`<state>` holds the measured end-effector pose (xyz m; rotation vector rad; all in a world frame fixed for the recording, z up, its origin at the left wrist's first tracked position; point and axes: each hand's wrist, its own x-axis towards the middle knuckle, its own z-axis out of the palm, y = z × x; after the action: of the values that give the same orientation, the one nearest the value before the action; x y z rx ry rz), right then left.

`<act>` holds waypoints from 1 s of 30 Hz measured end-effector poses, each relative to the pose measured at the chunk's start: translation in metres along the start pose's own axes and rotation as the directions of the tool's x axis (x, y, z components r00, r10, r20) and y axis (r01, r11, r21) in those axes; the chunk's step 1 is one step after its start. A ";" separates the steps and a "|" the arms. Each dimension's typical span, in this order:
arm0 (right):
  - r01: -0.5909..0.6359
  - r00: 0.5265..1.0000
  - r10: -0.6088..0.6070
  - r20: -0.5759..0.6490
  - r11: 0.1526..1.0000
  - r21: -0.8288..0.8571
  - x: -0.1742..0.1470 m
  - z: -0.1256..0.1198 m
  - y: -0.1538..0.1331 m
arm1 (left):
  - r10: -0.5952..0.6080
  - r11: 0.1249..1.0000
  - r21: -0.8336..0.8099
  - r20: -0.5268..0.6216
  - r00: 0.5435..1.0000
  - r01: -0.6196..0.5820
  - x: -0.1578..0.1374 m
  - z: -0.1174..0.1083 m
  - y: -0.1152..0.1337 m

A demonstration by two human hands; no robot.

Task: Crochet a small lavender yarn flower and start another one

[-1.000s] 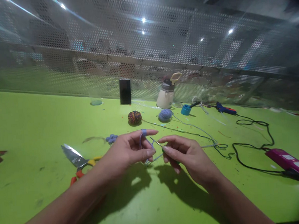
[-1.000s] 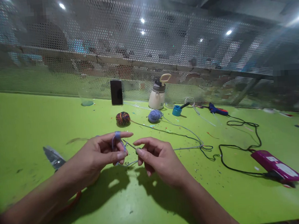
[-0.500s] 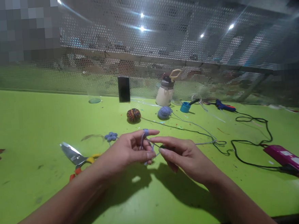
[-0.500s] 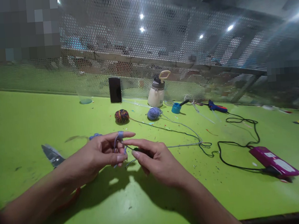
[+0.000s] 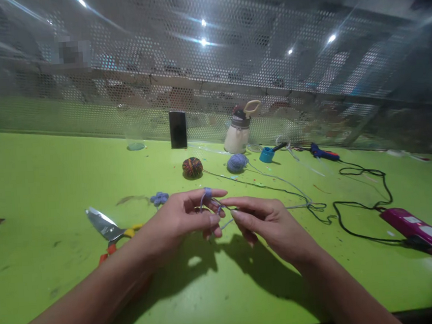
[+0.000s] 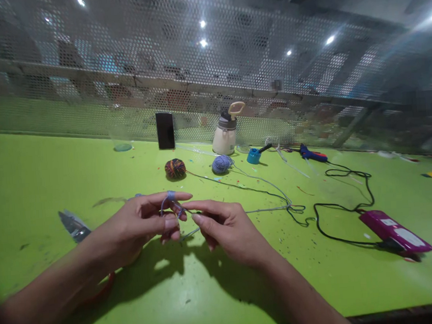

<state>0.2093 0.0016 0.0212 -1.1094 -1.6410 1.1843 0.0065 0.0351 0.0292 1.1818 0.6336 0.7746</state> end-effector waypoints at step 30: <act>-0.039 0.998 0.041 0.052 0.999 -0.033 0.003 0.003 0.004 | 0.055 0.981 0.191 -0.054 0.997 -0.043 0.007 -0.003 -0.002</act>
<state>0.2063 0.0047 0.0173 -1.1440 -1.6901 1.2268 0.0087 0.0422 0.0257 1.3570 0.7423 0.8064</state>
